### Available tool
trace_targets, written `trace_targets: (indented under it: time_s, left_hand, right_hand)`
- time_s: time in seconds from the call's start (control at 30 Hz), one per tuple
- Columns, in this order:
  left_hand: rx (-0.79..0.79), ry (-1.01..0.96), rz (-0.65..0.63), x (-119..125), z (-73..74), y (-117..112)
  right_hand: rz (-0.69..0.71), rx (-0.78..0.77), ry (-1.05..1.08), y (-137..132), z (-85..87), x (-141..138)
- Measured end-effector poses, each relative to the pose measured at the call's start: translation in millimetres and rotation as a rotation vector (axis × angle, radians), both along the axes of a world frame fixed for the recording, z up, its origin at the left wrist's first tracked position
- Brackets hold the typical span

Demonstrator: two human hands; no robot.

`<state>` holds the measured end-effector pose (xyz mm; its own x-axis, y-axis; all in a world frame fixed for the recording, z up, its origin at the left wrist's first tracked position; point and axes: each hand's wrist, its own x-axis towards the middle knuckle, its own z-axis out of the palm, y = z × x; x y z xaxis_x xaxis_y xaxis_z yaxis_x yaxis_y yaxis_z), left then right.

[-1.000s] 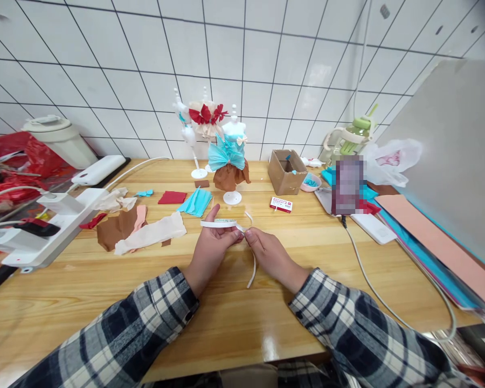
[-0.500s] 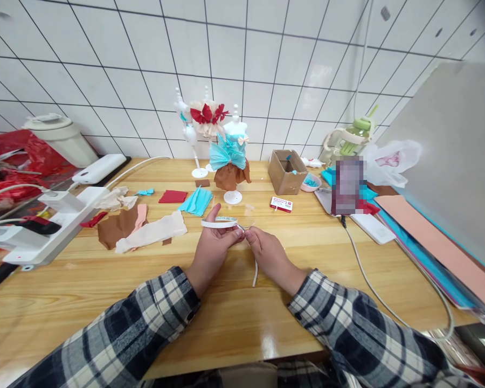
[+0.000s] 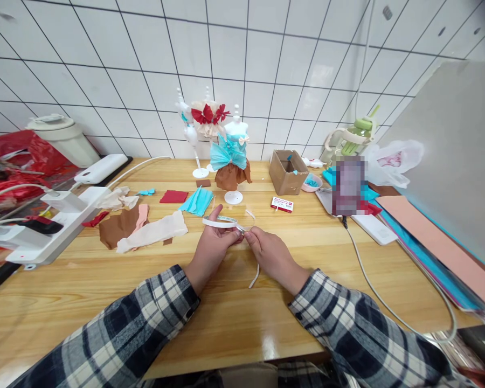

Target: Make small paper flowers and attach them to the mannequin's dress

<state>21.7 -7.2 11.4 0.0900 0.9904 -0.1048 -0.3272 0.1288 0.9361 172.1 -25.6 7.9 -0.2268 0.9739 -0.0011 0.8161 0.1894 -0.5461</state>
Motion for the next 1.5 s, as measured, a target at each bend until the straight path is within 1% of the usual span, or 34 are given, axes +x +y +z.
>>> trace_targets:
  time_s: [0.23,0.3,0.4,0.53,0.67,0.83,0.93,1.07,1.17,1.23,1.3,1.37,1.4,1.43,1.5]
  left_hand:
    - [0.014,0.034,-0.022,-2,-0.4,0]
    - [0.023,0.020,-0.014,-3,-1.5,0]
    - [0.021,-0.001,0.035,-5,-1.8,1]
    - [-0.050,0.079,0.010,-6,-0.5,5]
    - [-0.054,0.149,0.021,-8,-0.3,7]
    - [-0.033,0.124,-0.029,-10,-0.4,9]
    - [-0.001,0.131,0.027,-7,-0.2,6]
    - [0.043,0.094,0.109,-2,3.0,2]
    - [0.100,0.034,0.252,-5,7.9,3]
    - [0.133,-0.004,0.327,-9,10.1,5]
    - [0.123,-0.037,0.298,-13,9.6,8]
    - [0.088,-0.056,0.206,-15,6.4,9]
    - [0.076,-0.053,0.161,-15,4.1,9]
    - [0.071,-0.041,0.122,-14,1.8,8]
    - [0.076,-0.002,0.057,-12,-2.3,7]
  right_hand:
    - [-0.018,-0.014,0.099,3,-2.9,5]
    - [0.003,-0.007,0.142,4,-3.7,6]
    - [0.060,0.012,0.220,5,-6.2,7]
    - [0.128,0.008,0.284,6,-10.1,6]
    - [0.111,0.000,0.270,7,-10.7,6]
    - [0.056,-0.010,0.172,6,-7.6,6]
    - [0.053,-0.025,0.161,5,-4.1,5]
    - [0.018,-0.025,0.177,4,-0.9,6]
    - [0.007,-0.052,0.205,6,-2.7,10]
    - [-0.030,-0.051,0.246,9,-5.0,13]
    - [-0.129,-0.005,0.338,12,-6.0,16]
    - [-0.232,0.072,0.445,13,-4.8,17]
    - [-0.262,0.110,0.486,13,-3.6,17]
    - [-0.273,0.144,0.513,12,-2.2,16]
    - [-0.244,0.177,0.530,11,-0.1,15]
